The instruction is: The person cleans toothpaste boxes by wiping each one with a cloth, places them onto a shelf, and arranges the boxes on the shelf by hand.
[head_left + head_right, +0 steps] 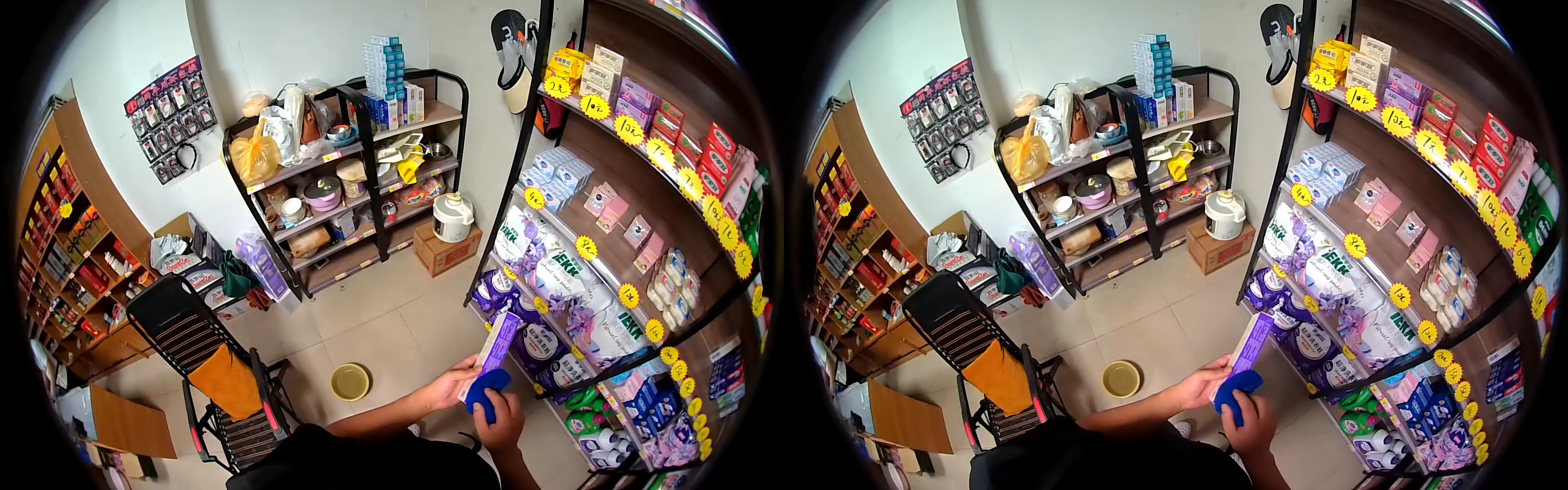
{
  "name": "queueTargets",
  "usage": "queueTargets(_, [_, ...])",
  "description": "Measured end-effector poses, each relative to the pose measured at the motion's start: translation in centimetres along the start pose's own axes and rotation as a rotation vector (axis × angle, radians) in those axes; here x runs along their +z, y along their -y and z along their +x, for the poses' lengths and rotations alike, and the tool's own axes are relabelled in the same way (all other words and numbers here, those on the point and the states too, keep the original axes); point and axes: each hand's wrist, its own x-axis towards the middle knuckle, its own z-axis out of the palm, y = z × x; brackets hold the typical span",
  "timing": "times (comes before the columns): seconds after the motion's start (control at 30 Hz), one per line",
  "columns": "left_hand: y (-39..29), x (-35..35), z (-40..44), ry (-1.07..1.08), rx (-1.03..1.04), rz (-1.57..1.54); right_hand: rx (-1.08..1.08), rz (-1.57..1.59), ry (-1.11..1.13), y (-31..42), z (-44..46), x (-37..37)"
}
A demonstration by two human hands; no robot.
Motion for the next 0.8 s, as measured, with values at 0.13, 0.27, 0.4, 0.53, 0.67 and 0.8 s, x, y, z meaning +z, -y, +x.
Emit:
queueTargets(0.13, [0.6, 0.5, -1.1, -0.119, 0.035, 0.134, -0.036, -0.073, 0.046, 0.4, 0.2, 0.6])
queueTargets(0.27, [2.5, 0.3, 0.0, -0.236, 0.07, 0.375, 0.014, -0.187, -0.031, -1.0, 0.7, 1.0])
queueTargets(0.4, [4.6, 0.3, 0.8, -0.155, 0.081, 0.548, 0.089, -0.229, -0.189, -1.8, 2.7, -0.9])
queueTargets(0.53, [7.0, 0.3, 1.4, -0.06, -0.05, 0.593, 0.234, -0.334, -0.315, -3.3, 5.1, -4.8])
queueTargets(0.67, [9.3, 0.6, 1.9, 0.067, -0.083, 0.73, 0.426, -0.273, -0.331, -4.1, 4.9, -9.4])
queueTargets(0.8, [11.2, 1.9, 2.8, -0.017, -0.298, 0.468, 0.528, -0.218, -0.365, -5.6, 2.0, -12.4])
